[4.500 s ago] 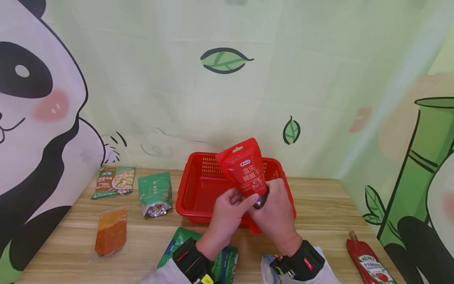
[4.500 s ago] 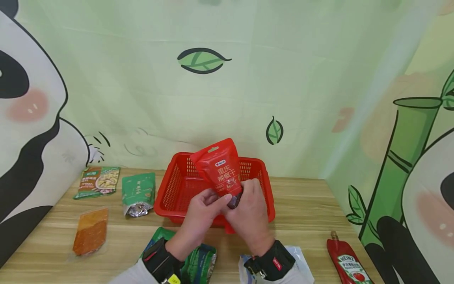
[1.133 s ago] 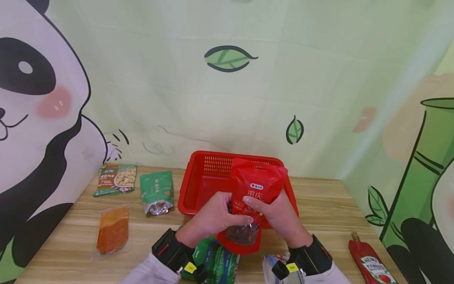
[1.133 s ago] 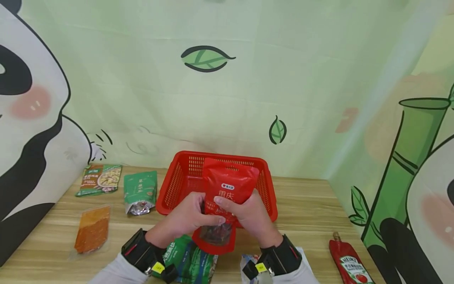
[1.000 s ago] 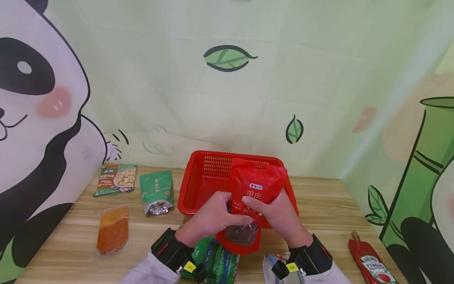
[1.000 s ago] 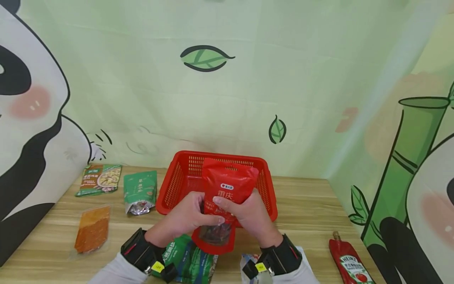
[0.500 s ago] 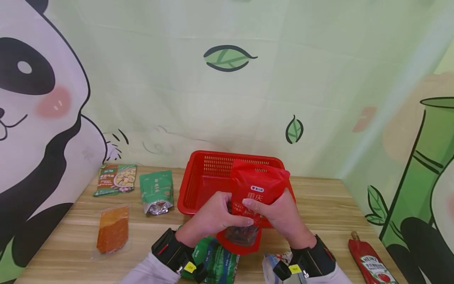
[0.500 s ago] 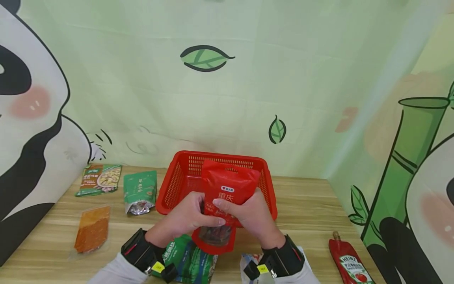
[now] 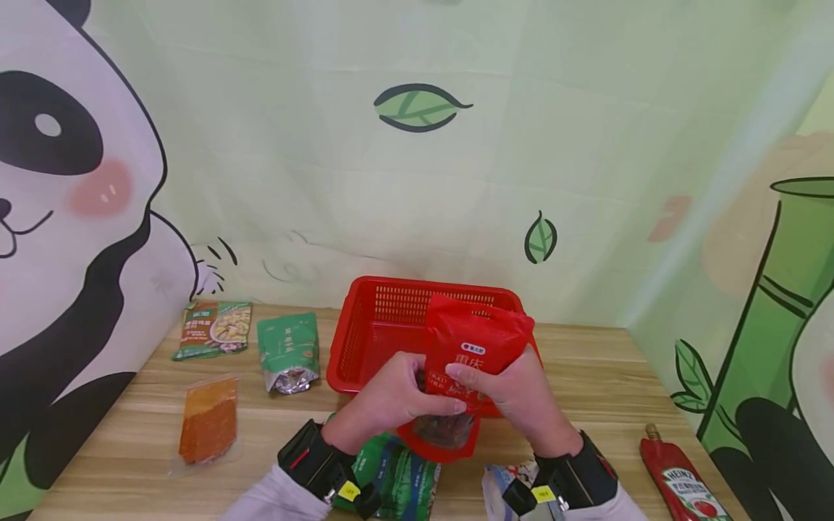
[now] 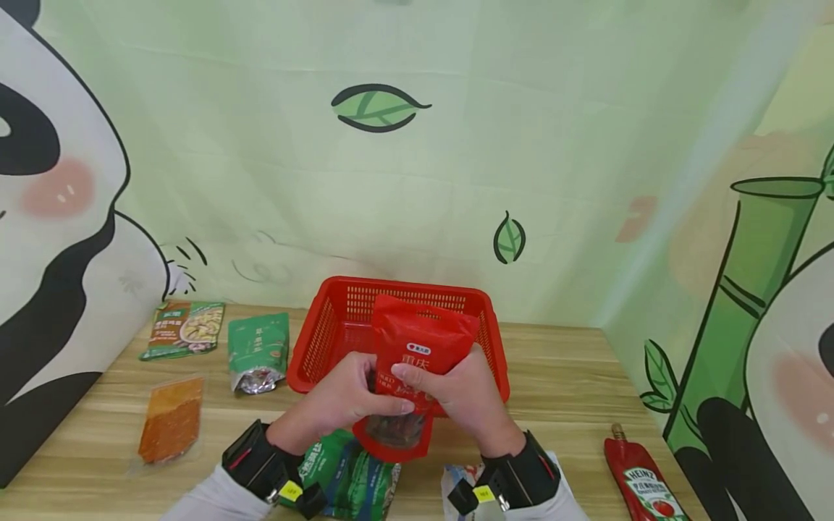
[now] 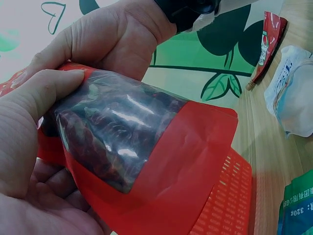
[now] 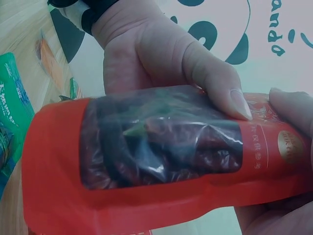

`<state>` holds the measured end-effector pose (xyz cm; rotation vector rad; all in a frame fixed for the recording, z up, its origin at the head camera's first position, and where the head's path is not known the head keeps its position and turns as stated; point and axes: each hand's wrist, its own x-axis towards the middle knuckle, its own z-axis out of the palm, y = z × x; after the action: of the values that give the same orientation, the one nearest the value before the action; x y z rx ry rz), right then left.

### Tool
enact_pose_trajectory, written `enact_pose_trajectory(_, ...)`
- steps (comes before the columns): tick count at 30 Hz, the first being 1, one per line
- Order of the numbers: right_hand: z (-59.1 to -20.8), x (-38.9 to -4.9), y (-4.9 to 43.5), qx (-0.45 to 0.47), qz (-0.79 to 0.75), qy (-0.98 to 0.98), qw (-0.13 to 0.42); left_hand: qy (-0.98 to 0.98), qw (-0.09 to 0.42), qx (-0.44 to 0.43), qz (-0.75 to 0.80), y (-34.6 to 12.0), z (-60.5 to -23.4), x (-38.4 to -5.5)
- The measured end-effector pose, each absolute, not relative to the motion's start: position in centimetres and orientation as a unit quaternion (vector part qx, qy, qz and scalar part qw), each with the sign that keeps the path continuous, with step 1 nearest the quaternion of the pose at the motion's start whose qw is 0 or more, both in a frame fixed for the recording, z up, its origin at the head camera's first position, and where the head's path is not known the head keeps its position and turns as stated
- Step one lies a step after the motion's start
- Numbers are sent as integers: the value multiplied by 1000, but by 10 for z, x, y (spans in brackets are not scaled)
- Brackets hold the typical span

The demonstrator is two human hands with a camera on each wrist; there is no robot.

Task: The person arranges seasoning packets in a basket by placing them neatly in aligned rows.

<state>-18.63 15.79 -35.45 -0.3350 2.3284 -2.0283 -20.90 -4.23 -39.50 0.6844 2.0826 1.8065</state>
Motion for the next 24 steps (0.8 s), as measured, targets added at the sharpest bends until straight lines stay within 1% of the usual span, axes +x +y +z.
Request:
enact_pose_trajectory(7,-350,-186,157,-100,-660,745,22,747,133,236,607,-44,-397,-208)
enact_pose_trajectory(14,-349,-187,156,-91,-662,743,33,744,115,253,607,-47,-401,-209)
enact_pose_trajectory(24,-348,-189,153,-92,-669,737,28,750,92,253,604,-48,-403,-211)
